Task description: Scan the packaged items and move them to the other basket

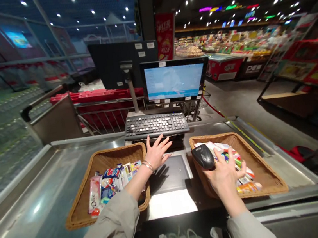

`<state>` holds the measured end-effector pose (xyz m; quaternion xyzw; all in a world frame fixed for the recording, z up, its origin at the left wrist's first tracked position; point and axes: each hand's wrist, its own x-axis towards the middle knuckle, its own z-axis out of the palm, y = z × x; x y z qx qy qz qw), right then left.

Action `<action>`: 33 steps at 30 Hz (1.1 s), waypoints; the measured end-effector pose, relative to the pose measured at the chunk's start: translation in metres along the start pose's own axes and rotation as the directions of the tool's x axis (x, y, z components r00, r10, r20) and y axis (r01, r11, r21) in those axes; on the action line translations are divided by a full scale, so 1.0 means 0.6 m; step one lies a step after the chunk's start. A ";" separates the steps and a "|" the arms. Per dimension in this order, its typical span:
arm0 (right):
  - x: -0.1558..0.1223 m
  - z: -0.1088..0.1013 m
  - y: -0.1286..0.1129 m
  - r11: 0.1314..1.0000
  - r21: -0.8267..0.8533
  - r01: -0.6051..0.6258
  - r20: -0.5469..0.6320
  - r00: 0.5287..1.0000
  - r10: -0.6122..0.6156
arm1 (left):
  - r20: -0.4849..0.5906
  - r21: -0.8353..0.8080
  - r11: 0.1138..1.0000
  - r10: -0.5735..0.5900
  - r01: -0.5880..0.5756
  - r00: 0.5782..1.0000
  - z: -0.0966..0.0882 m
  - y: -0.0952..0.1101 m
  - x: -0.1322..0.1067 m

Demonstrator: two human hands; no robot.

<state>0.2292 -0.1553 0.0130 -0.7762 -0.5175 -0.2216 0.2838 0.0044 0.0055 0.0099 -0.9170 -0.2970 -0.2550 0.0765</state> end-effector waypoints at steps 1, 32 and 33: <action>0.000 0.002 -0.007 1.000 0.011 0.016 0.002 1.000 -0.016 | 0.002 0.010 1.000 -0.017 0.017 1.000 -0.004 -0.008 -0.012; -0.028 0.041 -0.126 0.971 0.146 0.189 0.121 0.971 -0.207 | 0.281 0.189 0.961 -0.248 0.200 0.927 -0.060 -0.183 -0.256; -0.028 0.043 -0.126 0.970 0.149 0.191 0.115 0.971 -0.209 | 0.295 0.184 0.965 -0.235 0.187 0.926 -0.056 -0.187 -0.257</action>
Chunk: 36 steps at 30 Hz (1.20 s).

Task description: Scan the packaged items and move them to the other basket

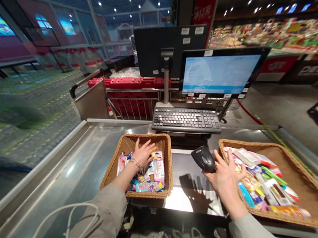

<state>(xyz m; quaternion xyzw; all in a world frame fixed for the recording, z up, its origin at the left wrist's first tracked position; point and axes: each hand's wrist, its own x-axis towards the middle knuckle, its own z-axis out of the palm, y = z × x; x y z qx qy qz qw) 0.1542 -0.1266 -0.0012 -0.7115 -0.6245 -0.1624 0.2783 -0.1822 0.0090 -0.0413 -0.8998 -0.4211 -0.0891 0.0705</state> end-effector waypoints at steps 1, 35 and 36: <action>0.000 0.002 0.000 1.000 0.002 0.002 -0.005 1.000 -0.002 | 0.012 0.000 1.000 0.015 -0.015 1.000 0.005 -0.003 0.002; -0.016 0.020 0.016 0.991 -0.059 -0.118 0.051 0.991 0.121 | 0.314 -0.069 0.949 0.314 -0.308 0.896 0.181 -0.001 0.043; -0.016 0.020 0.016 0.991 -0.065 -0.120 0.049 0.991 0.123 | 0.315 -0.073 0.947 0.318 -0.312 0.894 0.185 -0.002 0.043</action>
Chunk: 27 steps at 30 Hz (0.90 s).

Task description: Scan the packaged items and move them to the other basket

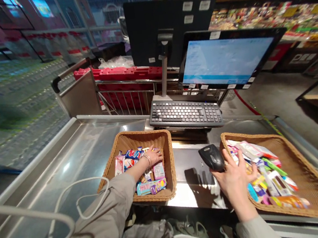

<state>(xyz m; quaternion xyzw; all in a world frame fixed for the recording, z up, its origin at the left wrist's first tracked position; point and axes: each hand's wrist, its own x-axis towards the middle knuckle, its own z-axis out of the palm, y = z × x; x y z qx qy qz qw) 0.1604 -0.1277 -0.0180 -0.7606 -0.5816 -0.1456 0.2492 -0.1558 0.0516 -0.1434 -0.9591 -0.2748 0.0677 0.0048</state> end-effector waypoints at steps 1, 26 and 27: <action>0.000 0.000 0.000 1.000 -0.004 -0.001 -0.003 1.000 0.001 | 0.002 -0.002 1.000 0.005 -0.005 1.000 0.002 -0.001 0.001; 0.003 -0.004 -0.024 0.997 0.057 0.052 -0.012 0.999 -0.051 | -0.016 0.054 0.999 0.002 -0.001 1.000 -0.078 -0.002 -0.064; 0.003 -0.005 -0.026 0.996 0.060 0.062 -0.017 0.998 -0.061 | -0.051 0.065 0.998 -0.023 0.026 0.998 -0.084 -0.001 -0.071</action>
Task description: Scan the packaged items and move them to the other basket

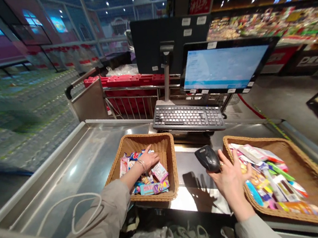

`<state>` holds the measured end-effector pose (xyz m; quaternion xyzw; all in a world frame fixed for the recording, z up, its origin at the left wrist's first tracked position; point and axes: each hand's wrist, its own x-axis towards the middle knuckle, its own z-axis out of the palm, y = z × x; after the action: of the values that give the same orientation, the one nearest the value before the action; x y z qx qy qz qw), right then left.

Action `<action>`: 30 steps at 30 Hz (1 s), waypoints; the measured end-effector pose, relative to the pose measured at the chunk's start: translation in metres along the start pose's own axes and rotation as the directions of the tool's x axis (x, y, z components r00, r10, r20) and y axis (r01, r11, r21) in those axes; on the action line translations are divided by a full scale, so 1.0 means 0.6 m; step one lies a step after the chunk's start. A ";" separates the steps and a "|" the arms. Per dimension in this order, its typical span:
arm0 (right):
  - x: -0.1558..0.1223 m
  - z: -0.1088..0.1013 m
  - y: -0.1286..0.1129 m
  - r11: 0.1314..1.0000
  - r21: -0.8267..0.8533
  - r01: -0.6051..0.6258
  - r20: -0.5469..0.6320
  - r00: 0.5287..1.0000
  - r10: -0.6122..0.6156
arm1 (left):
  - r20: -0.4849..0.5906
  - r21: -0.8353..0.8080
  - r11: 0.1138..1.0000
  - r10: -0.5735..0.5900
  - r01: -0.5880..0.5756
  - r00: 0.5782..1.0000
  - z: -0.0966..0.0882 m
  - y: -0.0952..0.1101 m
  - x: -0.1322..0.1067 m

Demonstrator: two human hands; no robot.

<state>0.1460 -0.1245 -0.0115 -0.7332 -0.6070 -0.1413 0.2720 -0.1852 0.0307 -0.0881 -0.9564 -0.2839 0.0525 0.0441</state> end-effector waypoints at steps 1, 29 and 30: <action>0.001 0.000 -0.003 1.000 0.004 0.012 -0.005 1.000 -0.012 | -0.034 0.015 1.000 -0.027 0.027 0.999 -0.007 0.001 -0.006; 0.013 -0.017 -0.045 0.974 0.044 0.220 0.023 0.975 -0.221 | -0.472 0.058 0.880 -0.391 0.471 0.790 -0.109 0.037 -0.031; 0.014 -0.019 -0.047 0.974 0.047 0.222 0.023 0.975 -0.223 | -0.479 0.058 0.880 -0.390 0.472 0.786 -0.110 0.037 -0.028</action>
<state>0.1222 -0.1209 0.0085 -0.6563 -0.6921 -0.1470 0.2622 -0.1789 -0.0008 -0.0242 -0.8433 -0.4713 -0.1590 0.2036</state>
